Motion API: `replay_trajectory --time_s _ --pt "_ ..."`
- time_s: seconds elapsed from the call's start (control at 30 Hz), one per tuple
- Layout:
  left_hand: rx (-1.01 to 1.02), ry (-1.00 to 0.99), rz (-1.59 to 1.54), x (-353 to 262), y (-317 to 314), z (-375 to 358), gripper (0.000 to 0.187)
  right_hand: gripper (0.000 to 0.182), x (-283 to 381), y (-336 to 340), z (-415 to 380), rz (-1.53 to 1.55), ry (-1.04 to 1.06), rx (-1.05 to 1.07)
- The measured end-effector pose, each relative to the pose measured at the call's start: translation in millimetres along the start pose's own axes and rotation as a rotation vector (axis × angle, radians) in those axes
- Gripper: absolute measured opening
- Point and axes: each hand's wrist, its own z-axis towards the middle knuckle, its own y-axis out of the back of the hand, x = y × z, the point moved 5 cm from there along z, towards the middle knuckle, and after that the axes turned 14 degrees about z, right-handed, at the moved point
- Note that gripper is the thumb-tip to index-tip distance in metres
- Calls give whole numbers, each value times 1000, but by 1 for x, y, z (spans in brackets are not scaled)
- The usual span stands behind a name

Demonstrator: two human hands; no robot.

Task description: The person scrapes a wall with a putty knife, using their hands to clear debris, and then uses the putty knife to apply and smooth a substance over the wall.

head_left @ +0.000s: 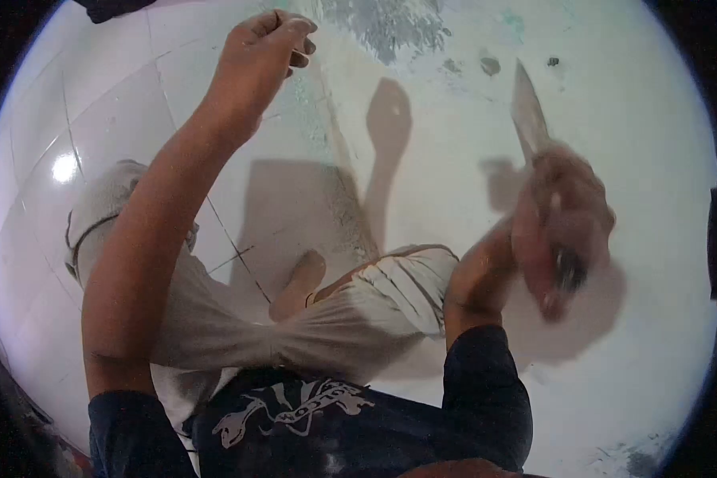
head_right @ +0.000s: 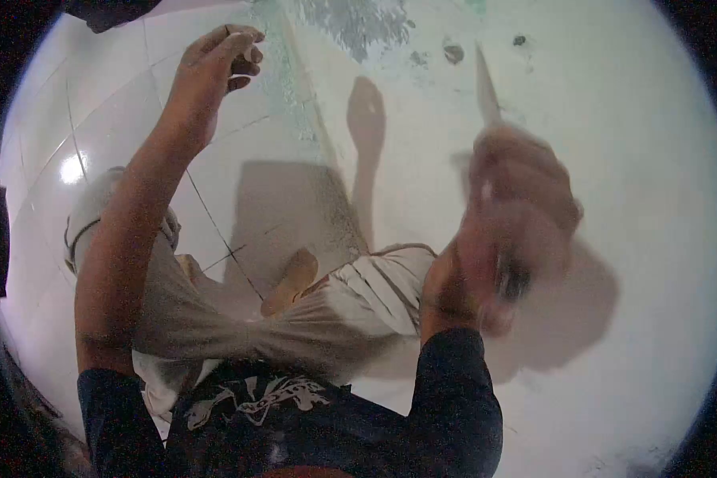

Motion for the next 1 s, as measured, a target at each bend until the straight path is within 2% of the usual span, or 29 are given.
replay_trajectory --time_s 0.13,0.2,0.27,0.33,0.37,0.47,0.5,0.6,0.67,0.73,0.77,0.8,0.87,0.9,0.93,1.0 --pt "20 -32 -16 2 -4 -3 30 52 15 -7 -3 -148 -54 85" --pt "0 28 -8 4 1 0 29 55 13 -12 7 -227 -49 133" --pt "-59 25 50 4 3 -4 29 52 10 -15 16 -135 -29 184" --pt "26 8 -26 3 0 -1 28 47 17 -17 24 5 -16 307" --pt "-10 52 -27 5 -1 0 28 44 19 -20 23 -25 41 257" --pt "-38 14 49 4 -1 -4 27 42 16 -12 20 -72 82 184" --pt "6 6 11 7 0 0 28 41 20 -10 16 -103 81 148" --pt "-13 45 -33 10 -2 1 29 43 23 -15 15 -157 79 130" --pt "-26 21 -14 8 5 5 29 41 17 -19 15 -135 171 167" --pt "14 -1 -8 9 -4 1 30 37 4 -5 3 -203 64 -201" --pt "6 48 -40 10 -4 2 31 35 1 -10 11 -82 -14 51" --pt "3 46 -39 10 -4 2 31 35 6 -10 17 -80 -11 51" --pt "-19 -53 29 6 -2 -2 31 34 20 -22 20 31 68 280" --pt "-13 -18 49 5 -2 0 30 36 15 -16 19 -120 165 113" --pt "-6 -20 40 5 -5 -1 30 36 16 -16 20 -129 162 120" --pt "-2 40 -4 7 -4 0 29 40 10 -24 24 55 49 179"
